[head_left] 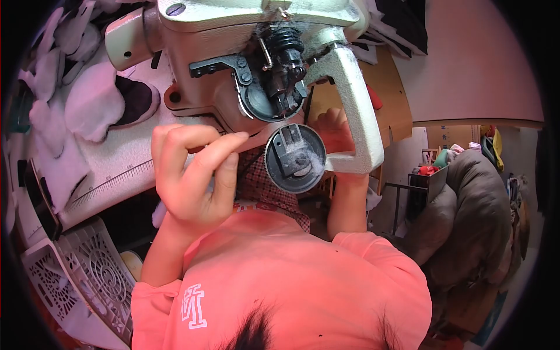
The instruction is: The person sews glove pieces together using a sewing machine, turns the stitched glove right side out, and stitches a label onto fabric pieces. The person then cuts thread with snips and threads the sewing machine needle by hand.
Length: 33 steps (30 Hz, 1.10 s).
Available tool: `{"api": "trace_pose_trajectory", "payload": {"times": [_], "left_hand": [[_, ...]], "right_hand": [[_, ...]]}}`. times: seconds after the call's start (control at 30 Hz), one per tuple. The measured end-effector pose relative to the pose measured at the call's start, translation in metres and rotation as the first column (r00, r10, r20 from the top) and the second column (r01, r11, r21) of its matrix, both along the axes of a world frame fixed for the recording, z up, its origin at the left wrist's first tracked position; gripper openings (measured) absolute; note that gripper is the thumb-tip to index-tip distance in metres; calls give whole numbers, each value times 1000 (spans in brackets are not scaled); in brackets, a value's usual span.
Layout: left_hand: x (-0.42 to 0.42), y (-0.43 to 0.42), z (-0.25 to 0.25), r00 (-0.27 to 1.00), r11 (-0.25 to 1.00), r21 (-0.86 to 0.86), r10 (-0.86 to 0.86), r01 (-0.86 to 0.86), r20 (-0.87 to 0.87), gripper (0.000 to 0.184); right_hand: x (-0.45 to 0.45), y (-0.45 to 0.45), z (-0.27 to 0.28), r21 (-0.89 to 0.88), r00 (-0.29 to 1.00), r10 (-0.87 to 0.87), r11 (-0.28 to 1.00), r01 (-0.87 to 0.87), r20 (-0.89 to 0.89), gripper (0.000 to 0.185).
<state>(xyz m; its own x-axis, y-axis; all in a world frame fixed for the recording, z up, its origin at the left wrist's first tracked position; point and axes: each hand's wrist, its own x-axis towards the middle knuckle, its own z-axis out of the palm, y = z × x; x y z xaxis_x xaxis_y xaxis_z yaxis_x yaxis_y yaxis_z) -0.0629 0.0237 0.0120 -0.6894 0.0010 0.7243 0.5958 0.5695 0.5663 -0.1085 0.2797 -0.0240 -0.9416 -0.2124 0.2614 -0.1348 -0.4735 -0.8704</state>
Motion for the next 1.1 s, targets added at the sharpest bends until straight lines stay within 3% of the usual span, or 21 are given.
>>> {"api": "trace_pose_trajectory", "payload": {"times": [0.1,0.17,0.27,0.47,0.53,0.67,0.73,0.77,0.83,0.93,0.97,1.03,1.07,1.1], "left_hand": [[-11,8,23,978,991,-133,-3,-25,-207,33],[-14,16,37,983,971,-238,-51,8,-177,34],[-13,26,51,997,921,-381,-74,77,21,38],[-14,21,47,994,939,-338,-85,59,-64,29],[-14,16,41,992,940,-342,-49,6,-119,25],[-11,12,30,987,927,-371,-2,-59,-162,26],[-10,12,25,979,913,-390,39,-115,-198,28],[-10,12,24,969,898,-406,79,-172,-235,30],[-11,13,25,962,881,-428,94,-201,-256,32],[-10,14,24,950,857,-452,122,-247,-288,34],[-9,14,24,945,851,-454,134,-265,-299,34],[-9,18,22,936,857,-428,156,-288,-316,31],[-9,19,21,926,861,-401,180,-312,-333,28],[-9,19,21,926,861,-401,180,-312,-333,28]], "right_hand": [[2,3,18,-55,998,39,998,-37,41,23],[4,-2,33,-87,996,52,995,-45,79,23],[7,-9,48,-145,993,102,983,-110,-60,28],[10,-13,45,60,995,100,993,-99,-21,15],[13,-29,47,-172,988,105,981,-84,114,32],[-1,-34,40,-216,976,211,957,-195,53,32],[-10,-31,35,-96,928,369,923,-372,-47,10],[-13,-32,31,-97,929,368,924,-371,-47,10],[-19,-37,20,-397,915,401,834,-384,-44,24],[-30,-31,-14,-419,896,441,823,-384,44,18],[-28,-34,-15,-419,897,440,823,-383,44,18],[-18,-43,-14,-230,958,151,969,-95,242,16],[-14,-46,-9,-230,958,151,969,-94,242,16],[-11,-51,-2,-28,957,-13,999,22,290,16]]}}
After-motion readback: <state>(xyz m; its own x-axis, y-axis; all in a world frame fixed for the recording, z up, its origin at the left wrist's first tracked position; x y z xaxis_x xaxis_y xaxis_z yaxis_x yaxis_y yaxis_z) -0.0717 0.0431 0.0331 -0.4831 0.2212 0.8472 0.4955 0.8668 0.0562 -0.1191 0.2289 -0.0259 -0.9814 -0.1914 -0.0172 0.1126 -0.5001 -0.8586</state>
